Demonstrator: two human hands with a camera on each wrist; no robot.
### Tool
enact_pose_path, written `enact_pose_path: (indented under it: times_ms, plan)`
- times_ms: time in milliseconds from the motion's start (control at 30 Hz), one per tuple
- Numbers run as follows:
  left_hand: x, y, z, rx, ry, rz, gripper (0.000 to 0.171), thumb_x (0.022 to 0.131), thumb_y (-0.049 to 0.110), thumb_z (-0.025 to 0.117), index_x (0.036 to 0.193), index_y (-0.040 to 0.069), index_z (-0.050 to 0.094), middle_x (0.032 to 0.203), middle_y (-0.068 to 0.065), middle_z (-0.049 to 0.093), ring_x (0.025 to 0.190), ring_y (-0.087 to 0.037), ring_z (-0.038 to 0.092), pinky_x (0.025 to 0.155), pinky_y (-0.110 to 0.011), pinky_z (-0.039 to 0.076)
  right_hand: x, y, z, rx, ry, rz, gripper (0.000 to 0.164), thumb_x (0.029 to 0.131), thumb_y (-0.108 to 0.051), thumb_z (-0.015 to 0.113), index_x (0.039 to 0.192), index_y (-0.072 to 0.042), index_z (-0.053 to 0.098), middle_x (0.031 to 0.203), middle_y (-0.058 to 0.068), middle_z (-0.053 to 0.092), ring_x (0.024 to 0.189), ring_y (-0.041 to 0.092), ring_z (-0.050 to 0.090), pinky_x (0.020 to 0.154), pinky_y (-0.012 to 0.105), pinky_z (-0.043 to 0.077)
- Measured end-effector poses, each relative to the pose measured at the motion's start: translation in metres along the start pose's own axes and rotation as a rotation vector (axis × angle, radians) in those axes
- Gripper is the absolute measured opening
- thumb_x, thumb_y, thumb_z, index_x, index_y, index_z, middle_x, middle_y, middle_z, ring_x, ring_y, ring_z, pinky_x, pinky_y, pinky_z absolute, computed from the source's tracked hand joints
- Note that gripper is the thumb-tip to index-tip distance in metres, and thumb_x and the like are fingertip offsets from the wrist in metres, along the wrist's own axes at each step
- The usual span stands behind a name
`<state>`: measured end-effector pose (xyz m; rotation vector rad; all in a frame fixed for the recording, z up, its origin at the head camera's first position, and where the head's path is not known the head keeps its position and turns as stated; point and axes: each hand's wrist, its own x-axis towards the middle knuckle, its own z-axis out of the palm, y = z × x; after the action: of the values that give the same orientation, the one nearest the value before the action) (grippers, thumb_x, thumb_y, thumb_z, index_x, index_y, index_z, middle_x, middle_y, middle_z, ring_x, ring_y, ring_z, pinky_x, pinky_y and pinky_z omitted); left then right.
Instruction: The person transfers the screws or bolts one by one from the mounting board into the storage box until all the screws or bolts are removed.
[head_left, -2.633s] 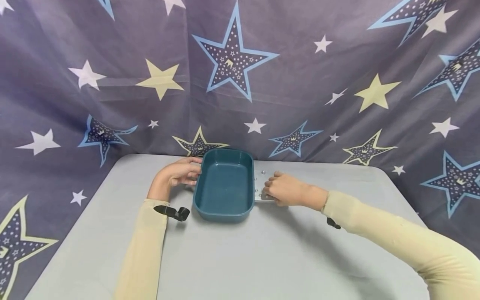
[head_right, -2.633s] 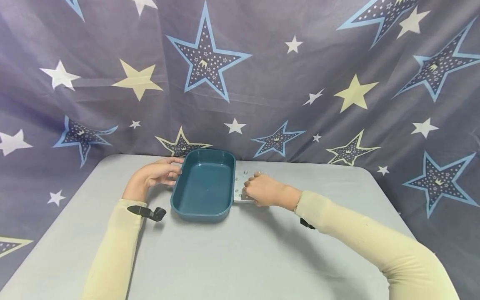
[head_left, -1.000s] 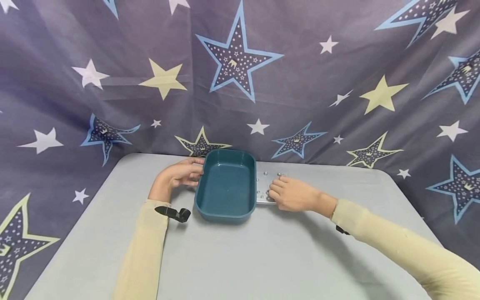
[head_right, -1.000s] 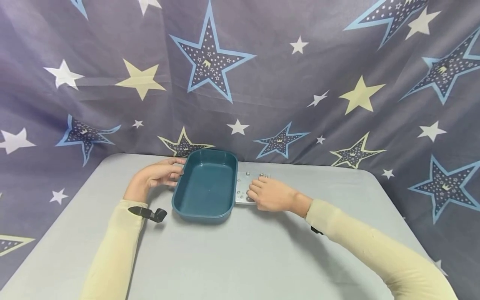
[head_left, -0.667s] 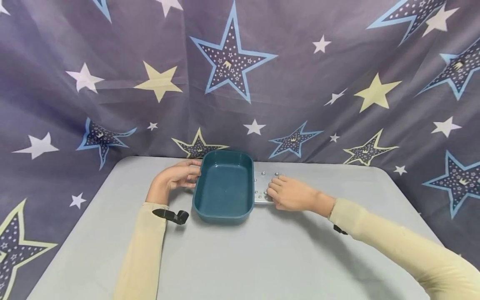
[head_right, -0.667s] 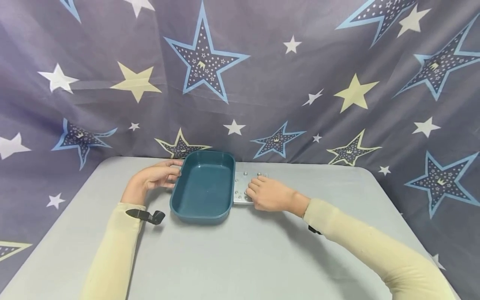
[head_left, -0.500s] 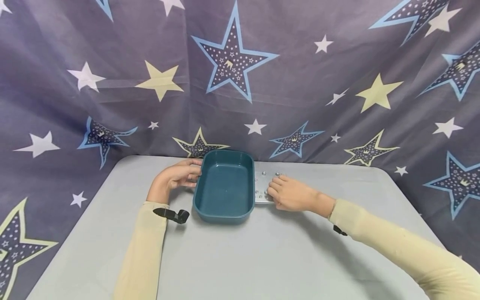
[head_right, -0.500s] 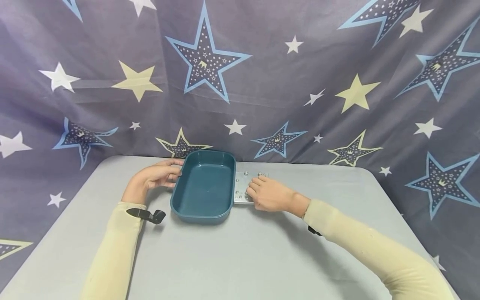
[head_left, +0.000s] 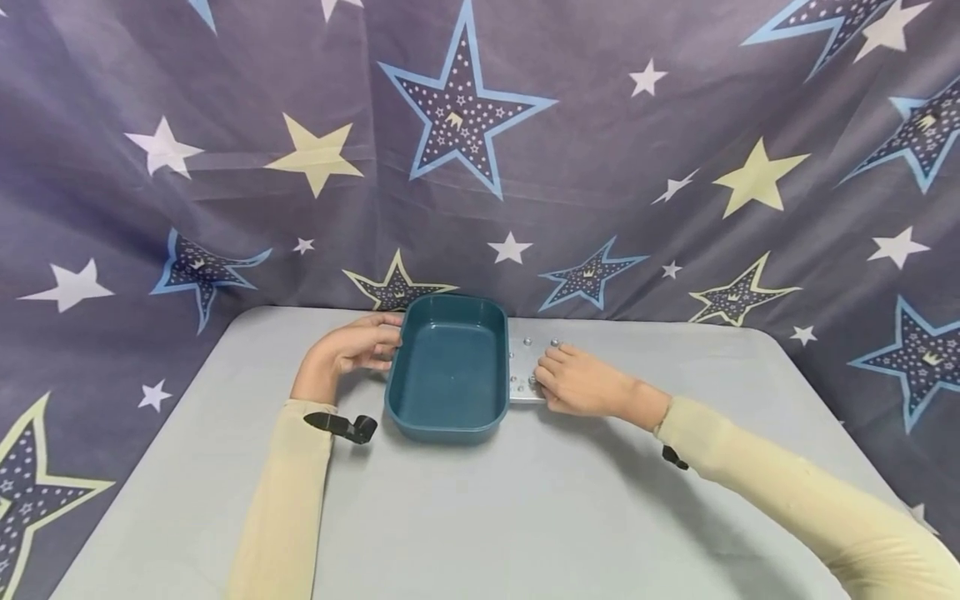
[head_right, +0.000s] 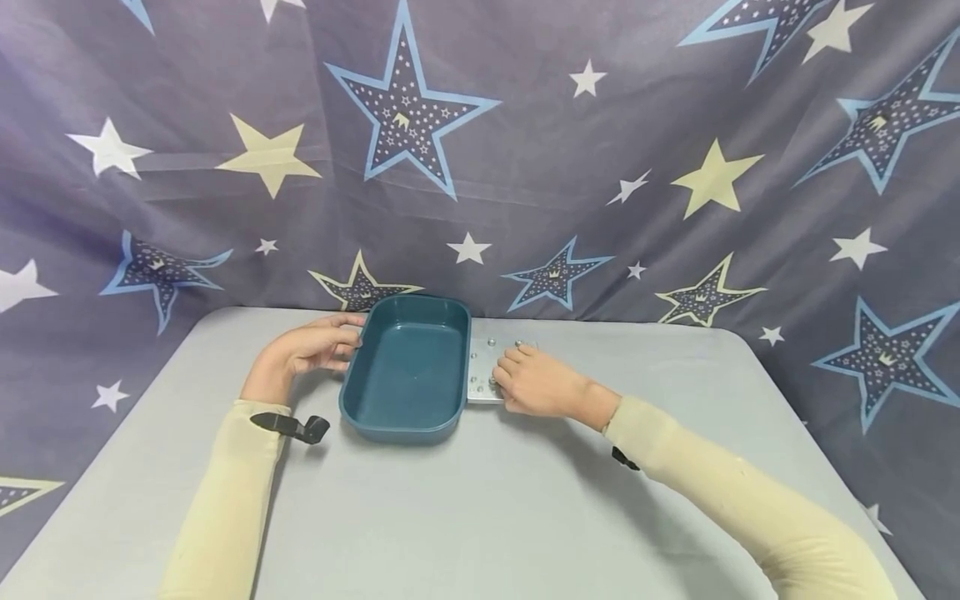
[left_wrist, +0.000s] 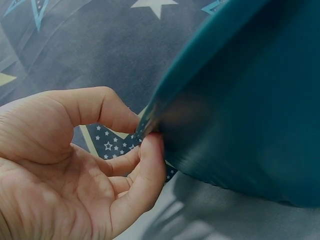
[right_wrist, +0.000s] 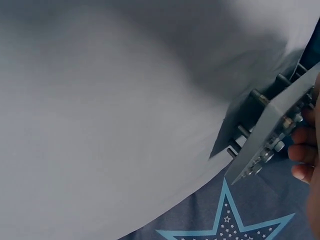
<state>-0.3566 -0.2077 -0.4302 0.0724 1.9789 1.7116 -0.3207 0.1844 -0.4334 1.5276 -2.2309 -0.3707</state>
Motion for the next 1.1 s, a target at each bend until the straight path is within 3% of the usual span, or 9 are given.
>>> enact_pose_path:
  times_ms: [300,700,1100]
  plan:
    - [-0.0005,0.0024,-0.0001,0.011,0.005,0.004,0.064,0.096,0.011,0.052,0.153,-0.003,0.027,0.099,0.005,0.065,0.089,-0.008,0.064,0.078,-0.027,0.055,0.0004,-0.0034,-0.0056,0.074,-0.019,0.072,0.015,0.091,-0.023,0.064,0.091,-0.010,0.056,0.081,0.000,0.056,0.078,0.019,0.050,0.077,0.033,0.043]
    - [0.0028,0.0021,0.0010,0.011,0.004,0.003,0.064,0.096,0.010,0.053,0.153,-0.002,0.026,0.099,0.006,0.063,0.090,-0.007,0.062,0.079,-0.027,0.055,-0.0009,-0.0035,-0.0058,0.050,0.012,0.065,0.014,0.086,-0.021,0.063,0.087,-0.012,0.053,0.079,-0.001,0.055,0.076,0.018,0.047,0.074,0.032,0.041]
    - [0.0029,-0.0018,-0.0013,0.003,0.021,-0.005,0.063,0.096,0.010,0.053,0.153,-0.001,0.028,0.097,0.006,0.062,0.089,-0.008,0.061,0.078,-0.027,0.055,-0.0008,-0.0058,-0.0064,0.029,0.022,0.063,0.012,0.085,-0.019,0.061,0.091,-0.010,0.055,0.083,0.001,0.056,0.080,0.019,0.050,0.080,0.035,0.048]
